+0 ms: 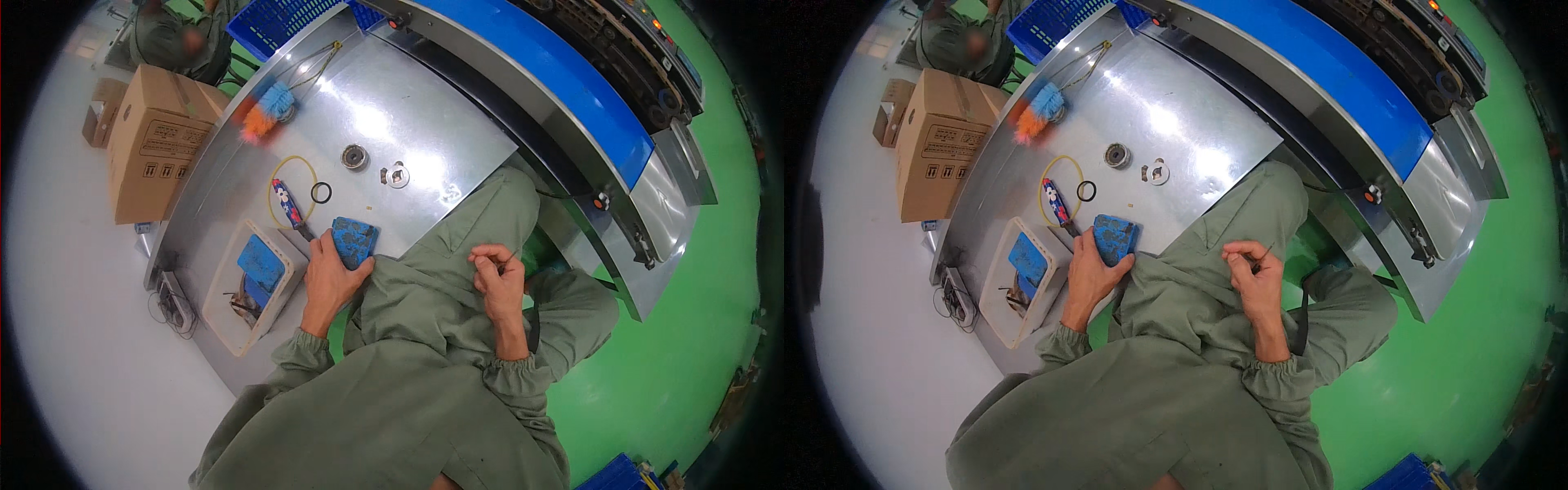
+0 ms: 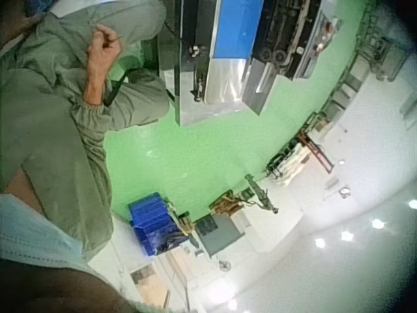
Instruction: The operator uses a precision pick to disassemble or inspect a mechanical bearing on a workbench in an industrial setting.
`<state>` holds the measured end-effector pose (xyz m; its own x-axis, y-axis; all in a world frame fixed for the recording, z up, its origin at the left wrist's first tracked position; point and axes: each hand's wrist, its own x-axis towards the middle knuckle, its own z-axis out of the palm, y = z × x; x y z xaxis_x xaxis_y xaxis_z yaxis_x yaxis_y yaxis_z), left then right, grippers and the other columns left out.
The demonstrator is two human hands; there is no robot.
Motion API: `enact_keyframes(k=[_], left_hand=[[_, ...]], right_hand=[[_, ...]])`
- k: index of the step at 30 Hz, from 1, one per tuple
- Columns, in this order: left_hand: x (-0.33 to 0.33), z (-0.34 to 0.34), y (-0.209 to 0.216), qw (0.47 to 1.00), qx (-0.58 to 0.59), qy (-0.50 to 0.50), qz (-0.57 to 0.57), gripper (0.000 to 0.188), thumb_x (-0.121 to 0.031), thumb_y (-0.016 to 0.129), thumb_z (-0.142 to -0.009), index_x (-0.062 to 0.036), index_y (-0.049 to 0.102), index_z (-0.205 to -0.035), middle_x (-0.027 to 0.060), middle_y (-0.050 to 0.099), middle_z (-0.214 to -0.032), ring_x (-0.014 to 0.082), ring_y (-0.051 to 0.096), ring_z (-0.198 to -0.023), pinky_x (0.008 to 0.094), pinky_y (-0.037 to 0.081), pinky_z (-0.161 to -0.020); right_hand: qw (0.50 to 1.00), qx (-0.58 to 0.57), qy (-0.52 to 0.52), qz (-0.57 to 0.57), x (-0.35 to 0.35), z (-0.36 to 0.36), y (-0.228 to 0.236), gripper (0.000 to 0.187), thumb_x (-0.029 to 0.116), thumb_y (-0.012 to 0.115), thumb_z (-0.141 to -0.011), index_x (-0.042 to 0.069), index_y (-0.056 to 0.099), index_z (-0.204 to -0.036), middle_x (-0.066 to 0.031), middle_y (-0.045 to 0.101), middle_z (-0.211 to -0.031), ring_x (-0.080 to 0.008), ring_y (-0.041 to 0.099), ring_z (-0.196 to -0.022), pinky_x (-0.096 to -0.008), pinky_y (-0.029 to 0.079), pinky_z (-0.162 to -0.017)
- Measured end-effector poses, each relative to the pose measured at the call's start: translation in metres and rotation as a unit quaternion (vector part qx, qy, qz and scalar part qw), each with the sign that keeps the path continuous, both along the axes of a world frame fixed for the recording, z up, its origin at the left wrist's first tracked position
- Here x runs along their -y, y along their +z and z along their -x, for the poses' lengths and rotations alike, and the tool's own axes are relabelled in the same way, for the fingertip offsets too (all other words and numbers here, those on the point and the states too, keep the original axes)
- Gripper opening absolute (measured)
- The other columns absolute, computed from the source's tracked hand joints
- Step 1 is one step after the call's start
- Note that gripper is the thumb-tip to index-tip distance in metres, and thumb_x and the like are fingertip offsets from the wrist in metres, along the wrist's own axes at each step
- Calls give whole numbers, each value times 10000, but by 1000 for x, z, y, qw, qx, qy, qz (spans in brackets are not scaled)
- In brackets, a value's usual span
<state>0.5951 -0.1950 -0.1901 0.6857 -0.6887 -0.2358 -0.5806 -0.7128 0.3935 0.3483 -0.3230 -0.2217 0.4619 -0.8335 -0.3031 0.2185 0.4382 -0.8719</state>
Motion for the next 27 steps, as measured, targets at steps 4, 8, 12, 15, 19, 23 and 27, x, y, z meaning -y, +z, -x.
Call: enact_keyframes(k=[4, 8, 12, 15, 19, 23, 27], left_hand=[[0, 2, 2, 994, 95, -28, -50, 873, -532, 732, -684, 45, 459, -1281, 209, 525, -1088, 379, 572, -1001, 477, 490, -834], [6, -2, 5, 996, 56, -19, -68, 884, -534, 739, -681, 80, 463, -1254, 217, 504, -1123, 394, 541, -1046, 500, 501, -792], [17, -5, 13, 993, 106, -51, -34, 881, -534, 703, -750, 85, 436, -1318, 238, 504, -1167, 392, 509, -1114, 471, 481, -853], [37, -26, 15, 983, 131, -111, 70, 730, -359, 682, -817, 59, 418, -1354, 251, 493, -1205, 407, 505, -1121, 452, 469, -893], [90, -66, 13, 970, 138, -157, 124, 645, -38, 641, -803, -74, 413, -1405, 250, 482, -1244, 427, 500, -1119, 460, 468, -922], [115, -108, -6, 958, 98, -269, 28, 692, 38, 605, -766, -212, 441, -1390, 183, 503, -1268, 397, 536, -1098, 454, 483, -928], [131, -124, -5, 909, 113, -398, -49, 653, 106, 559, -757, -224, 497, -1317, 126, 535, -1227, 350, 583, -1053, 425, 503, -895]], right_hand=[[999, -40, 3, 21, 2, -4, 9, 138, 41, 614, -915, -1, 627, -1046, -64, 682, -931, -3, 381, -524, -178, 281, -442], [998, -60, -4, 12, 1, -8, 16, 125, 83, 673, -904, 23, 643, -1009, -36, 694, -915, 11, 405, -563, -169, 307, -476], [996, -83, 23, 18, 3, -2, 19, 127, 89, 691, -896, 28, 640, -995, 52, 594, -768, 17, 388, -577, -164, 293, -502], [997, -72, 26, 27, 2, -4, 22, 105, 76, 691, -891, 29, 642, -970, 91, 502, -694, 15, 376, -569, -170, 280, -504], [993, -93, 9, 78, -1, -10, 17, 85, 60, 688, -880, 27, 643, -945, 93, 513, -679, 17, 356, -546, -179, 268, -485], [989, -97, 35, 108, -5, -13, 17, 90, 37, 685, -854, 22, 644, -933, 82, 546, -712, 17, 355, -550, -174, 274, -488], [994, -29, 29, 98, -8, -8, 11, 78, 11, 675, -846, 21, 641, -916, 68, 572, -733, 18, 361, -548, -174, 289, -490]])
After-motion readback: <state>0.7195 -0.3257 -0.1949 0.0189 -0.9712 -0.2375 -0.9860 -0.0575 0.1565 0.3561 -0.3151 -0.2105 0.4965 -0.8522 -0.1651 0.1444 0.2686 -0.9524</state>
